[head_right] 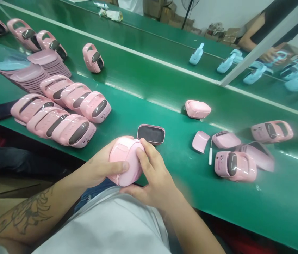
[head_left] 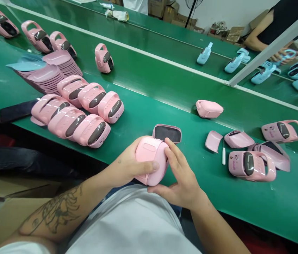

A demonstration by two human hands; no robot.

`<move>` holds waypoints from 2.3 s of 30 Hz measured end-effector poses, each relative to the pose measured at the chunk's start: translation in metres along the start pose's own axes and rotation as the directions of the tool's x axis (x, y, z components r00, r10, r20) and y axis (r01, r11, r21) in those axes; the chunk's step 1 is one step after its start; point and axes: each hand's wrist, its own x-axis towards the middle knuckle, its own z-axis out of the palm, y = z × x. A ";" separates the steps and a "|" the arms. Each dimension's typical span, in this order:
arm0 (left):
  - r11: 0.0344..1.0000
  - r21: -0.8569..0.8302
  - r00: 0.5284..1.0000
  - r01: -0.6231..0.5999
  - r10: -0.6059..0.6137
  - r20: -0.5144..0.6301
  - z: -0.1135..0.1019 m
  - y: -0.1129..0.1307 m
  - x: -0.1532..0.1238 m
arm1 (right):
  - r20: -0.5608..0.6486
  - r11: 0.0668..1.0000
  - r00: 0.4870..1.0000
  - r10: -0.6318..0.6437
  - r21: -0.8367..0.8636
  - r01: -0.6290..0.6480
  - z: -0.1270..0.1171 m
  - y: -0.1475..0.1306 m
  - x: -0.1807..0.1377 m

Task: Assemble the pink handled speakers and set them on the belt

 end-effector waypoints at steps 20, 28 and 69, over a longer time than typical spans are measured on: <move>0.999 0.024 0.999 -0.025 0.026 -0.031 0.021 -0.002 -0.006 | 0.013 0.983 0.988 -0.152 -0.098 0.153 -0.018 -0.012 -0.003; 0.999 -0.012 0.995 -0.041 0.039 -0.097 0.024 -0.007 -0.001 | 0.018 0.990 0.994 -0.110 -0.087 0.112 -0.016 -0.012 -0.004; 0.997 0.066 0.995 -0.039 0.045 -0.093 0.033 -0.021 -0.015 | -0.008 0.951 0.984 -0.179 -0.258 0.171 -0.009 -0.023 -0.022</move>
